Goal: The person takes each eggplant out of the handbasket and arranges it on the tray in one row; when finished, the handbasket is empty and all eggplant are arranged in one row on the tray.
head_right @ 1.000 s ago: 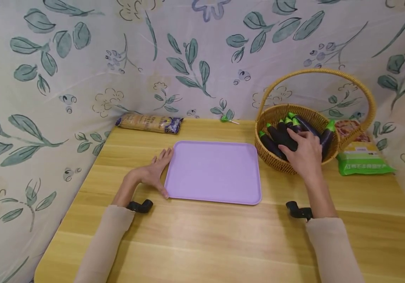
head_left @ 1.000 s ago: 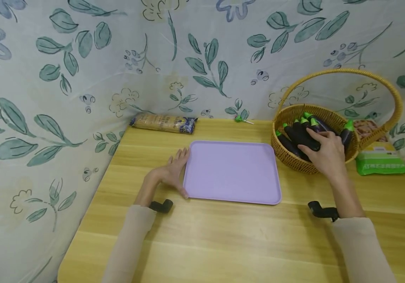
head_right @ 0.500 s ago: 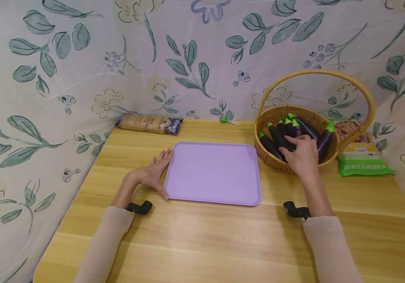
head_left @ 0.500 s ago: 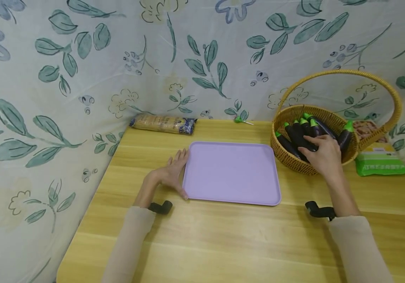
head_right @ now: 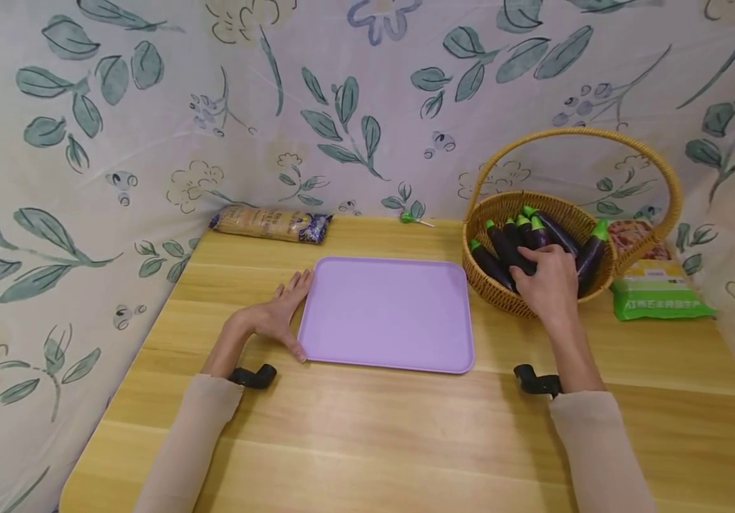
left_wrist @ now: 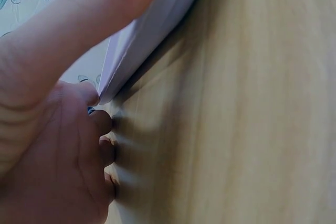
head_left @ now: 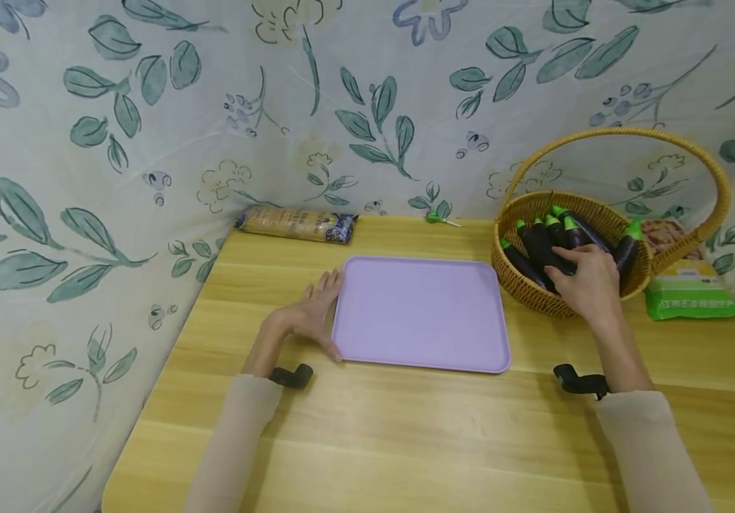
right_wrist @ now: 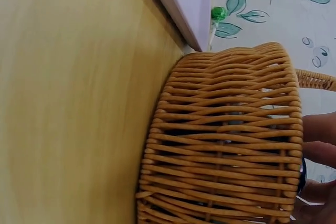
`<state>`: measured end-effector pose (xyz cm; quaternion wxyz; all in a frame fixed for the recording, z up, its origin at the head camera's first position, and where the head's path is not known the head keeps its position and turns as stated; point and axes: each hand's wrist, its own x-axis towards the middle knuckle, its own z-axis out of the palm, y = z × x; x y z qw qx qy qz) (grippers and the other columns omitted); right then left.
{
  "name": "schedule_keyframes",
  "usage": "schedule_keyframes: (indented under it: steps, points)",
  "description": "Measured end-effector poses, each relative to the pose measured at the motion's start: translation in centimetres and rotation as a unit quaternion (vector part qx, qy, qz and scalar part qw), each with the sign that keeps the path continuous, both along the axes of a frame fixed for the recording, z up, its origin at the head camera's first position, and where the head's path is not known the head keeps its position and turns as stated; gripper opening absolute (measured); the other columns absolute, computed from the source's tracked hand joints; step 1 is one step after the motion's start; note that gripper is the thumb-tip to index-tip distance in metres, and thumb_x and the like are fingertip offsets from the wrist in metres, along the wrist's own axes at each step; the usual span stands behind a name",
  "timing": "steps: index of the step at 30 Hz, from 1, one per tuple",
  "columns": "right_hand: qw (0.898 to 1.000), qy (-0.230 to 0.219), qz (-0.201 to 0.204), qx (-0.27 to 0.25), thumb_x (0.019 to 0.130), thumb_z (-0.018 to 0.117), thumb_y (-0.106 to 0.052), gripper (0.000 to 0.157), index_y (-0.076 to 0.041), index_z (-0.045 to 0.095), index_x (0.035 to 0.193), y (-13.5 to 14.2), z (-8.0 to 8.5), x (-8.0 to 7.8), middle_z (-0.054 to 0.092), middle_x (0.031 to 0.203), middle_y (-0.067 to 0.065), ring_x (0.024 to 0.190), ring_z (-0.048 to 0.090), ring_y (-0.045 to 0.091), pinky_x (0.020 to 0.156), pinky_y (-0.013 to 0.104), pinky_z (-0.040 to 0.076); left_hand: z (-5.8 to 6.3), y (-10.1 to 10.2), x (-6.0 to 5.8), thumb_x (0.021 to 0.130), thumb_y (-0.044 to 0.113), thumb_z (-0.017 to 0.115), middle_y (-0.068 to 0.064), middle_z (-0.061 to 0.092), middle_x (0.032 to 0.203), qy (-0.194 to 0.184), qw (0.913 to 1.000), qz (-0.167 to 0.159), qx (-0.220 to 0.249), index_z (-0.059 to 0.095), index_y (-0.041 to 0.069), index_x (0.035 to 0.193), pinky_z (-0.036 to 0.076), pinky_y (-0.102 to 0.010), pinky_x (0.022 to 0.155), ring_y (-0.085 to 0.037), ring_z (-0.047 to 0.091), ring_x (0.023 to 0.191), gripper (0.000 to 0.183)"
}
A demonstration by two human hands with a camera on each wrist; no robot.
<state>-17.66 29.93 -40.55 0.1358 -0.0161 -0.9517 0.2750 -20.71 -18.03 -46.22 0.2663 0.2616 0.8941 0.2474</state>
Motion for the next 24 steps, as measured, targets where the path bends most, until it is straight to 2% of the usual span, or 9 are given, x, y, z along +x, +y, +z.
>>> schedule_keyframes:
  steps: [6,10,13,15,17,21,24]
  points:
    - [0.999,0.006,-0.017,-0.045,0.099,0.066,-0.014,0.043,0.006,0.062,0.138,0.1,1.4,1.2,0.052,0.135,0.042,0.129,0.042,0.061,0.118,0.077,0.016,0.0,0.2,0.0,0.058,0.050,0.100,-0.017,-0.029,0.169,0.004,1.0000,0.000,-0.005,-0.022,0.007,0.162,-0.016,-0.057,0.129,-0.035,-0.027,0.158,0.166]
    - [0.997,-0.017,-0.026,-0.065,0.102,0.065,-0.024,0.047,0.001,0.061,0.142,-0.3,2.6,2.5,0.050,0.142,0.039,0.128,0.043,0.059,0.111,0.076,0.024,0.2,0.2,0.1,0.058,0.049,0.100,-0.017,-0.030,0.169,0.000,0.9999,0.004,-0.010,-0.022,0.006,0.162,-0.016,-0.056,0.129,-0.034,-0.027,0.157,0.166]
    - [0.996,-0.041,-0.035,-0.068,0.102,0.064,-0.032,0.050,-0.004,0.061,0.143,-0.6,3.5,3.6,0.051,0.145,0.037,0.125,0.048,0.056,0.088,0.057,0.047,0.3,0.2,0.1,0.058,0.048,0.100,-0.017,-0.030,0.169,0.000,0.9999,0.005,-0.010,-0.022,0.006,0.162,-0.017,-0.056,0.129,-0.034,-0.027,0.157,0.166]
    - [0.995,-0.056,-0.036,-0.071,0.101,0.064,-0.037,0.052,-0.006,0.062,0.143,-0.8,4.2,4.2,0.052,0.146,0.035,0.124,0.051,0.053,0.070,0.038,0.049,0.3,0.2,0.1,0.058,0.048,0.100,-0.017,-0.029,0.169,0.000,0.9999,0.005,-0.010,-0.022,0.006,0.162,-0.016,-0.056,0.129,-0.034,-0.027,0.158,0.165]
    - [0.994,-0.074,-0.038,-0.075,0.100,0.065,-0.044,0.055,-0.010,0.062,0.144,-1.0,4.8,4.7,0.052,0.149,0.033,0.126,0.051,0.051,0.057,0.024,0.042,0.3,0.2,0.1,0.058,0.047,0.100,-0.017,-0.029,0.169,-0.001,0.9999,0.006,-0.008,-0.022,0.006,0.162,-0.017,-0.056,0.129,-0.034,-0.027,0.158,0.165]
    - [0.989,-0.094,-0.018,-0.112,0.098,0.066,-0.049,0.058,-0.016,0.061,0.146,-2.4,5.4,5.3,0.054,0.151,0.025,0.129,0.051,0.044,0.062,0.014,0.043,0.4,0.3,0.2,0.058,0.047,0.100,-0.017,-0.029,0.169,-0.003,1.0000,0.007,-0.005,-0.021,0.006,0.162,-0.017,-0.056,0.128,-0.034,-0.027,0.158,0.165]
    - [0.983,-0.103,0.007,-0.153,0.097,0.068,-0.049,0.057,-0.020,0.062,0.145,-4.4,5.4,5.3,0.057,0.149,0.017,0.126,0.052,0.031,0.069,0.012,0.045,0.4,0.3,0.2,0.058,0.047,0.100,-0.017,-0.029,0.169,-0.005,0.9999,0.009,-0.004,-0.021,0.006,0.162,-0.018,-0.056,0.128,-0.034,-0.027,0.157,0.165]
